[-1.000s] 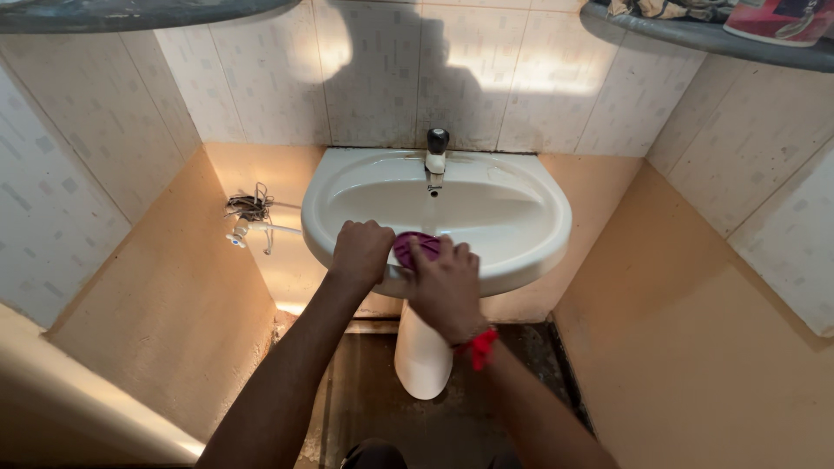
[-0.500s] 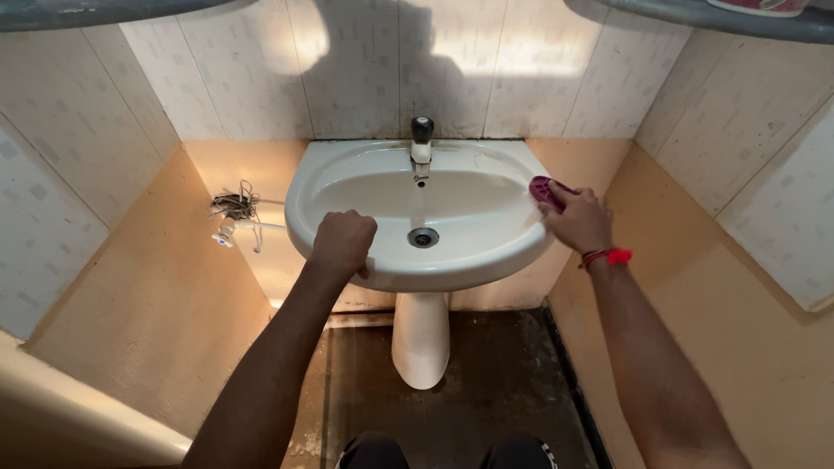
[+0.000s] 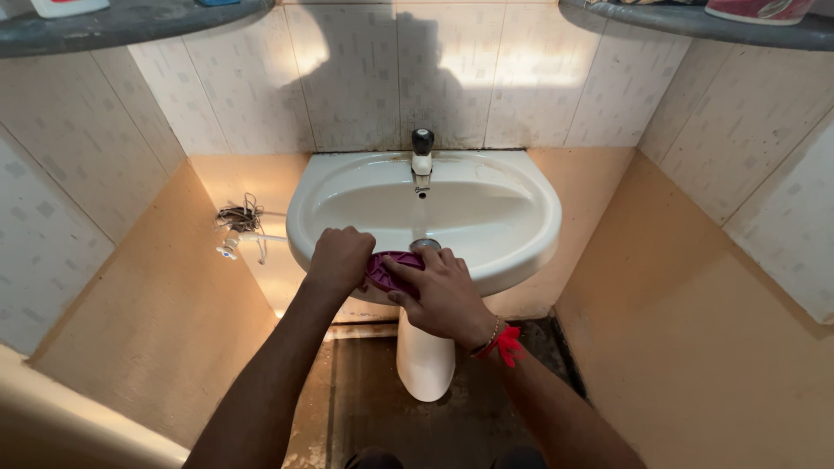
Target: The person scrubs a white pedestal sink using a pink scrubbing brush, cleaning the basin, faucet, and surrounding tiled wall. They then rinse the brush and wash their hands under the running tap.
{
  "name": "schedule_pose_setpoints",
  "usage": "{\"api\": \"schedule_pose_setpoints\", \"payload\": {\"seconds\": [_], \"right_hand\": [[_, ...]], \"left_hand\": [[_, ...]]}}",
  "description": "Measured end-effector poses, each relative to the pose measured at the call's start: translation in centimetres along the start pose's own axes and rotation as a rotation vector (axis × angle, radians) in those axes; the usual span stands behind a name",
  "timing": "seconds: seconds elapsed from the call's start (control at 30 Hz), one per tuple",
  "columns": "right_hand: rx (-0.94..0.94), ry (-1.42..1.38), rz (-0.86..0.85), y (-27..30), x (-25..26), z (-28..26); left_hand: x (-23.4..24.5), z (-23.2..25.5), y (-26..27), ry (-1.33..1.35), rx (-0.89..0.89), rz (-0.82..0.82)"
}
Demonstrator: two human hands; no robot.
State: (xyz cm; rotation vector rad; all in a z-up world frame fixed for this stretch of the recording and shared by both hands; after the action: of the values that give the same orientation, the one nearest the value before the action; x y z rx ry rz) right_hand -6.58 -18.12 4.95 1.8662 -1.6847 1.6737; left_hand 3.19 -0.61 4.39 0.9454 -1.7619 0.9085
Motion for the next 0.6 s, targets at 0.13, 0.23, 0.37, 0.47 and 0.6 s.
{"api": "schedule_pose_setpoints", "payload": {"seconds": [0.13,0.23,0.37,0.47,0.6], "right_hand": [[-0.402,0.089,-0.149,0.2,1.6,4.2],[-0.6,0.322,-0.189,0.3,4.9,12.8],[-0.758,0.362,-0.025,0.8,9.3,24.7],[-0.756,0.322,-0.034,-0.3,10.4,29.6],[-0.642,0.407,-0.116,-3.1,9.4,31.1]], "left_hand": [[-1.6,-1.0,0.7,0.253,0.036,-0.006],[-1.4,-1.0,0.5,0.256,0.017,0.009],[0.0,0.1,0.1,0.001,-0.024,-0.005],[-0.2,1.4,-0.7,-0.122,-0.012,-0.021],[-1.1,1.8,-1.2,-0.081,0.002,0.1]]}}
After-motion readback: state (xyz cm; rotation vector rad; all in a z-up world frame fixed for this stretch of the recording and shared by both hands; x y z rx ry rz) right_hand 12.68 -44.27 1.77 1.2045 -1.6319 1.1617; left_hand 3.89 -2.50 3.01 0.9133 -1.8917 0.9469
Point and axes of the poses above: each hand's wrist, its own y-axis away from the middle knuckle, its own x-axis out of the back of the hand, z = x × y, the point moved 3 cm from there along -y, towards the middle knuckle, and after that the axes turned 13 degrees about -y, right-handed, at the moved point
